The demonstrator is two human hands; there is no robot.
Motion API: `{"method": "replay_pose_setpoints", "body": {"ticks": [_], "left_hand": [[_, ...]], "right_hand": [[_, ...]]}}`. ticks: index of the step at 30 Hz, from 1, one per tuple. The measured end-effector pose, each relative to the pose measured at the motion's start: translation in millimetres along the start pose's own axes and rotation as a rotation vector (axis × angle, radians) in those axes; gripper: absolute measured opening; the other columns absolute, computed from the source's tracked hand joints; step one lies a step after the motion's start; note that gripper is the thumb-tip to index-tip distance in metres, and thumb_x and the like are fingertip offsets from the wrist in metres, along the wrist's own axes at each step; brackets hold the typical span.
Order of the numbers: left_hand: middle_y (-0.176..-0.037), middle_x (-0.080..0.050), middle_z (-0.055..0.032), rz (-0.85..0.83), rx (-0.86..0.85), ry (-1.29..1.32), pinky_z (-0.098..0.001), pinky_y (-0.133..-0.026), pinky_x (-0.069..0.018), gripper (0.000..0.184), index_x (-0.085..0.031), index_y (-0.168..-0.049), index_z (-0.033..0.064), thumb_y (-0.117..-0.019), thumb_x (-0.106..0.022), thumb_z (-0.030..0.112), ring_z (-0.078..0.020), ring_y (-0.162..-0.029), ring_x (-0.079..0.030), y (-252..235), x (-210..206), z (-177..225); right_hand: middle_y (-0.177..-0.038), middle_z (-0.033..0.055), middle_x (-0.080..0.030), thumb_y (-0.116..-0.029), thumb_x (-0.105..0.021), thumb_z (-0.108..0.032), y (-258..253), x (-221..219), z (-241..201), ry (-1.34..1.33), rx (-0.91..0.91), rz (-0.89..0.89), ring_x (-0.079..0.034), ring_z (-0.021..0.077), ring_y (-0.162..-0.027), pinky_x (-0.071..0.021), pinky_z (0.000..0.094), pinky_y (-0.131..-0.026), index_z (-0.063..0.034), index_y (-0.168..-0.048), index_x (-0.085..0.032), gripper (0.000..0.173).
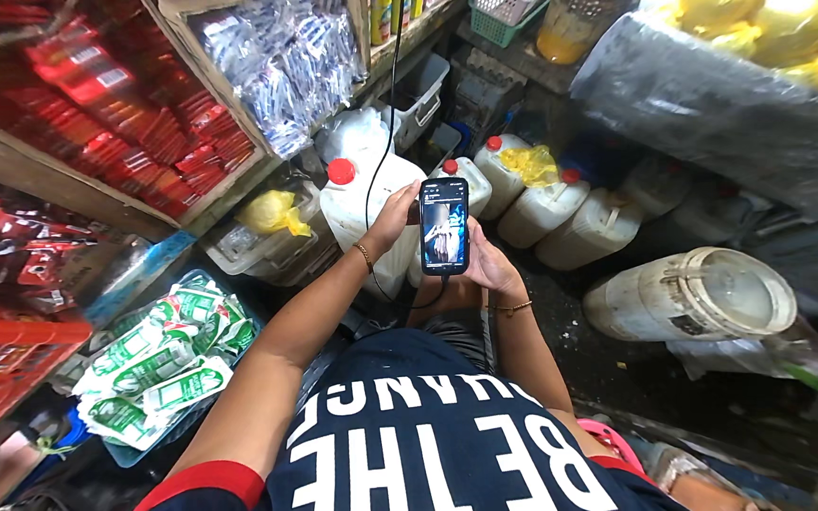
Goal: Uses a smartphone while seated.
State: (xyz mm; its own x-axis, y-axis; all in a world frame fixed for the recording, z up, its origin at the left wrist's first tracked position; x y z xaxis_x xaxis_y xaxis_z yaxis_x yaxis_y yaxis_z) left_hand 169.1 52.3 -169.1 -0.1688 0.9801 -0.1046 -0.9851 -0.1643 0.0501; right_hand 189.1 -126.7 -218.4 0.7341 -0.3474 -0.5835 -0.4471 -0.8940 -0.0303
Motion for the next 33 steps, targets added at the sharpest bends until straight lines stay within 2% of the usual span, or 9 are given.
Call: {"method": "replay_pose_setpoints", "body": {"ticks": [6,18,25,33], "left_hand": [[-0.106,-0.071,-0.0114,-0.004,0.001,-0.010,-0.0349,-0.087,-0.0584,0.055,-0.057,-0.131,-0.0009,-0.1129,-0.023,0.038,-0.0159,-0.094,-0.070,-0.6,0.3,-2.0],[-0.104,-0.071,-0.0103,-0.006,-0.003,-0.003,-0.0342,-0.088,-0.0583,0.054,-0.058,-0.129,-0.0008,-0.1130,-0.023,0.037,-0.0149,-0.093,-0.070,1.2,-0.4,-1.2],[-0.106,-0.070,-0.0098,-0.001,-0.010,-0.007,-0.0329,-0.087,-0.0576,0.054,-0.058,-0.130,0.0001,-0.1130,-0.023,0.037,-0.0137,-0.093,-0.069,1.6,-1.2,0.4],[-0.106,-0.070,-0.0092,0.002,-0.006,0.004,-0.0330,-0.088,-0.0579,0.053,-0.058,-0.130,0.0001,-0.1131,-0.023,0.037,-0.0136,-0.094,-0.069,2.7,-1.6,1.2]], "right_hand": [[-0.146,0.0073,-0.055,-0.1021,-0.041,-0.062,-0.1,0.6,-0.1,0.025,0.009,0.003,-0.059,0.0260,-0.128,-0.0561,0.0458,-0.098,-0.0298,-0.157,-0.028,0.065],[-0.145,0.0079,-0.055,-0.1010,-0.043,-0.063,1.0,1.2,0.3,0.008,0.018,-0.007,-0.058,0.0264,-0.129,-0.0555,0.0464,-0.099,-0.0284,-0.156,-0.029,0.066],[-0.145,0.0086,-0.055,-0.1019,-0.044,-0.060,2.4,-1.5,-1.2,-0.014,0.025,-0.015,-0.059,0.0275,-0.128,-0.0552,0.0483,-0.099,-0.0288,-0.157,-0.026,0.066],[-0.146,0.0075,-0.054,-0.1038,-0.036,-0.061,1.7,-0.9,-0.3,0.001,0.016,-0.008,-0.057,0.0268,-0.130,-0.0534,0.0485,-0.101,-0.0292,-0.157,-0.028,0.062]]}}
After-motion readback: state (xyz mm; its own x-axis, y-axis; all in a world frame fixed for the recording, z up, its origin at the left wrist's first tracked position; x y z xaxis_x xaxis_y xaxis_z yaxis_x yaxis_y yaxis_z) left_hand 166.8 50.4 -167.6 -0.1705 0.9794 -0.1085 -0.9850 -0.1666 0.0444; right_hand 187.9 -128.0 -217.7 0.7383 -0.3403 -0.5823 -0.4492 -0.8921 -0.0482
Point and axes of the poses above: each hand's wrist, its own y-axis away from the middle knuckle, its own x-axis out of the back of the hand, z = x × y, the point moved 6 cm from there along -y, towards the middle knuckle
